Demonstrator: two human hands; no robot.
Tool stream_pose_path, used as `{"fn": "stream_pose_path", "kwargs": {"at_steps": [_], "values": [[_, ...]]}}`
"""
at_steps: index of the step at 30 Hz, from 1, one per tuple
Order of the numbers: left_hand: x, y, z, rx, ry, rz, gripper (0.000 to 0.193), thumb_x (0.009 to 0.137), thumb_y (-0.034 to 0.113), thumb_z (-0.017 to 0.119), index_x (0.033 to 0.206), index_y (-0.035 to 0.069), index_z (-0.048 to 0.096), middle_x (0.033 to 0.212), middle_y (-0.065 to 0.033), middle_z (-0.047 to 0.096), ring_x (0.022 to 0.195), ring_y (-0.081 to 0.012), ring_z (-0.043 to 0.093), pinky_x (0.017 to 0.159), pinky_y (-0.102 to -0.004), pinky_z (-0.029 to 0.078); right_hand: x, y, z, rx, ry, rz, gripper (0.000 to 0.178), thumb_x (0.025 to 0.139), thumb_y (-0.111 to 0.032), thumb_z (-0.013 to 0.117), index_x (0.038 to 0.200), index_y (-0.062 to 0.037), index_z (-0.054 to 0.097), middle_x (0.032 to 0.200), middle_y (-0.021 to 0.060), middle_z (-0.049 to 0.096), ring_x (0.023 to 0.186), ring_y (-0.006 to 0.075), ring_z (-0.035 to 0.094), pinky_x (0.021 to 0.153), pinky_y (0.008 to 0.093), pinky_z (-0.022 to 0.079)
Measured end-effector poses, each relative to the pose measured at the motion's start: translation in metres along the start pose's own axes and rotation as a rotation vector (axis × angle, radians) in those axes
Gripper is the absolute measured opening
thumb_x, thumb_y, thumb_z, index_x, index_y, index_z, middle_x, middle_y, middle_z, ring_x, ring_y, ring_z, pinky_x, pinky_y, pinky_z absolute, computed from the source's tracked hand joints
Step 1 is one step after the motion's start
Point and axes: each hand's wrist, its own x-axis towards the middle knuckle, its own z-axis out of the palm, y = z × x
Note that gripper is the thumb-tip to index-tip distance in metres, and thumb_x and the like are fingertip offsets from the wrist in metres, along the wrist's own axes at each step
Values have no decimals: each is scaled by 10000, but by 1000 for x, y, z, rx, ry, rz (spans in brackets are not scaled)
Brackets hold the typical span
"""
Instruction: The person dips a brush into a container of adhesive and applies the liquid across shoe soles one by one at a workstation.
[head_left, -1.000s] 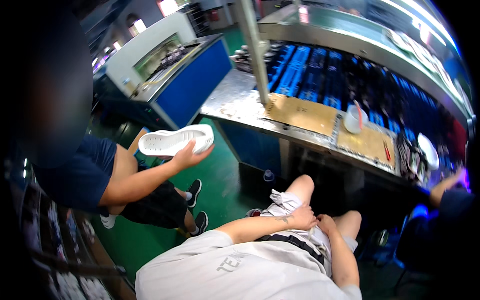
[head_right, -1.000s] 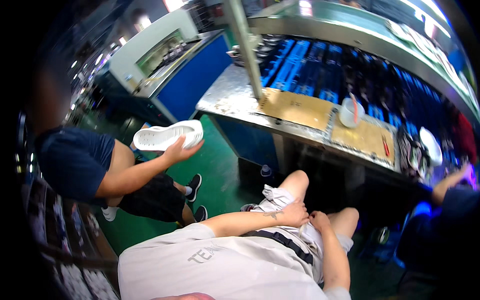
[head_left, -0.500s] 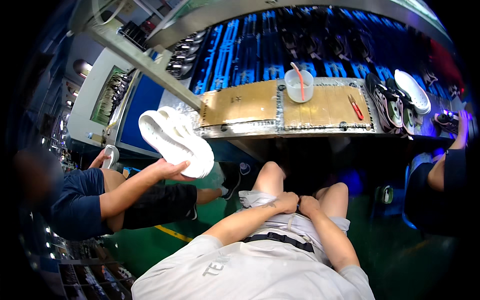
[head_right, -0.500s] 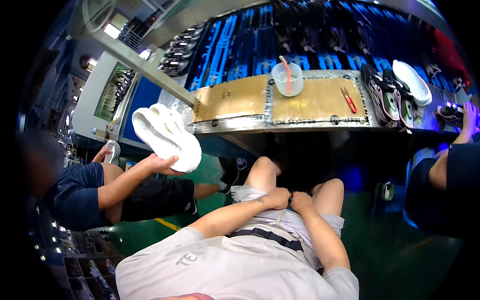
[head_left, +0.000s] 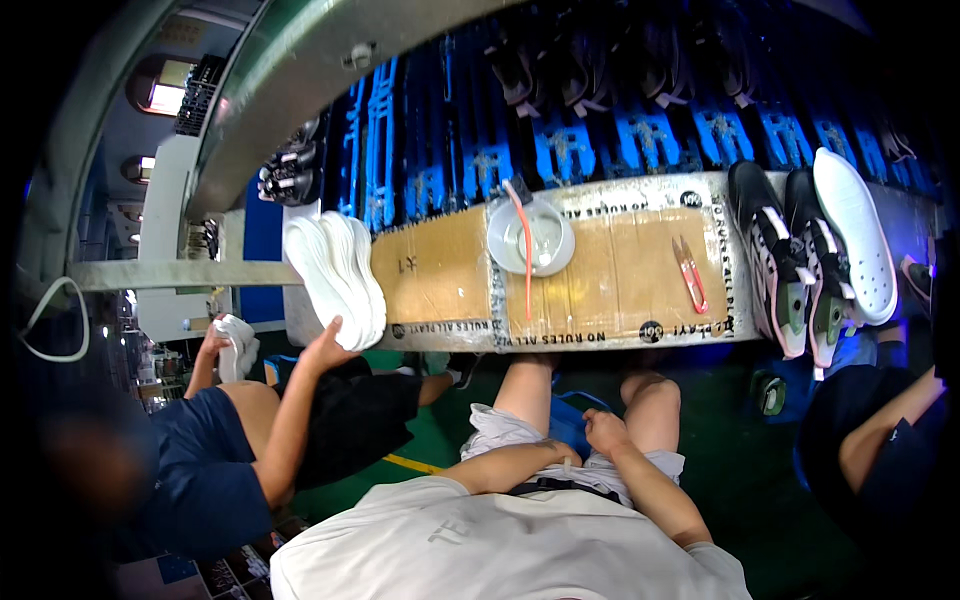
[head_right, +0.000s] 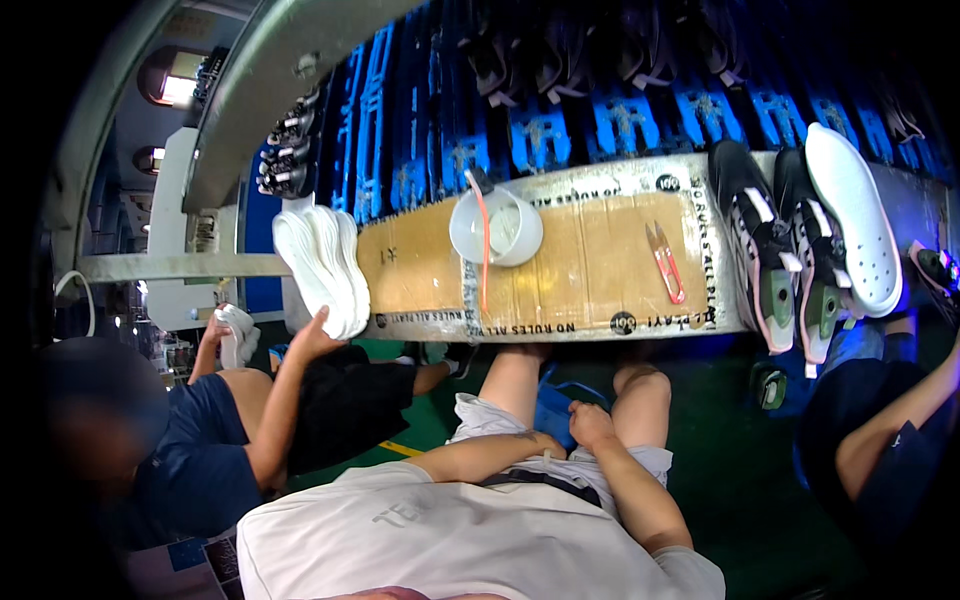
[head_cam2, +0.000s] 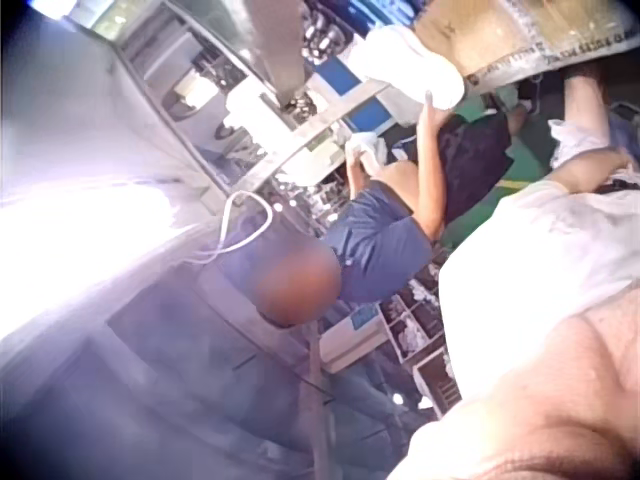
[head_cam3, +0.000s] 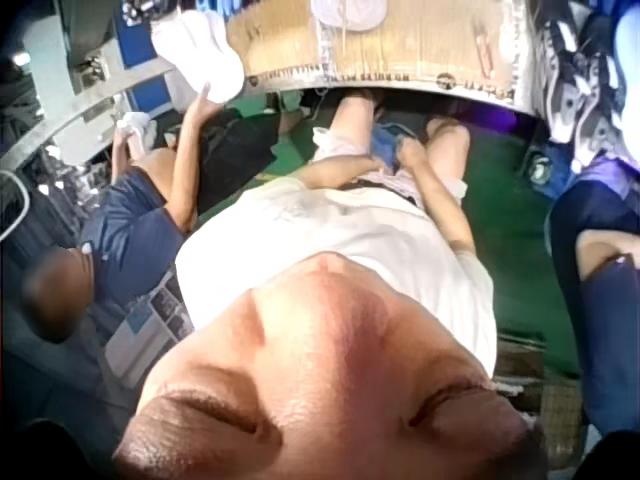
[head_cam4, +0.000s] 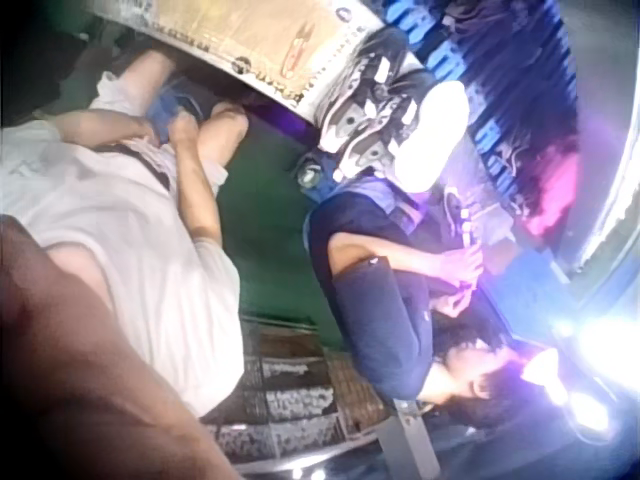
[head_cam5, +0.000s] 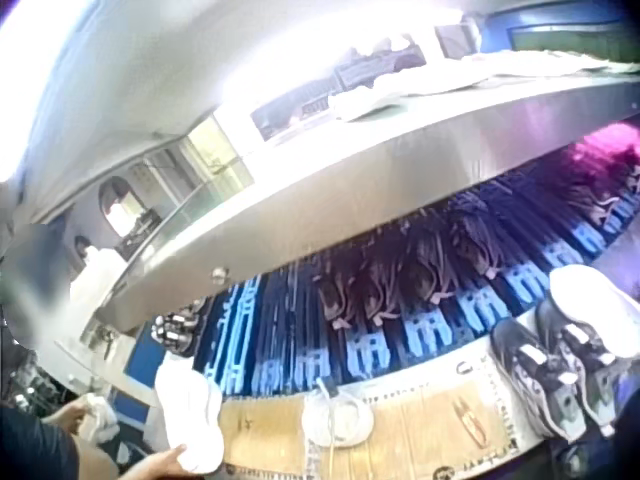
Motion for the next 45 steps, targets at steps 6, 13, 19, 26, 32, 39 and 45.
{"fn": "stream_pose_path", "kwargs": {"at_steps": [6,13,19,26,32,39,45], "values": [[59,-72,-9,-80,284,-85,676,803,703,659,1358,320,701,1473,-135,607,1387,-308,552,1167,-420,401,10,-29,-53,-44,109,-100,229,909,-150,586,1053,-88,753,1011,215,751,958,400,720,906,498,571],[-61,-44,-113,301,595,321,427,941,396,561,1146,77,757,1119,-221,734,1076,-378,696,946,-494,528,56,-19,-64,31,352,-95,212,912,-159,607,1042,-73,749,971,210,746,946,399,716,869,497,571],[-131,-55,-74,143,1350,499,351,955,230,562,1175,-3,705,1069,-266,726,995,-448,693,900,-513,557,59,-30,-51,-4,461,-143,214,911,-174,622,1031,-67,763,969,214,747,943,400,721,871,495,575],[-187,-86,-8,-256,1235,705,401,1011,222,581,1307,-38,654,1150,-203,751,1074,-287,724,963,-364,547,33,-49,-57,14,533,-191,217,914,-121,614,1066,-37,745,926,194,754,907,360,741,838,441,582],[-241,-129,43,-791,1318,806,395,1059,214,551,1356,-34,626,1221,-108,731,1047,-174,699,912,-300,544,0,-103,-73,25,552,-283,193,926,-127,623,1066,-61,740,945,179,734,938,370,708,867,452,562],[-311,-115,53,-605,1462,767,357,1025,130,609,1330,-53,623,1132,-92,730,1014,-145,696,890,-271,540,-49,-167,-143,54,915,-507,148,898,-20,685,1045,-20,695,915,145,691,761,284,698,684,348,559],[-412,-115,4,-117,2533,269,319,892,106,715,1153,-66,653,1065,-247,686,987,-453,662,874,-490,538,-38,-212,-221,-381,1008,-664,686,801,-91,813,1433,-75,547,1100,149,632,974,322,638,861,434,525]]}}
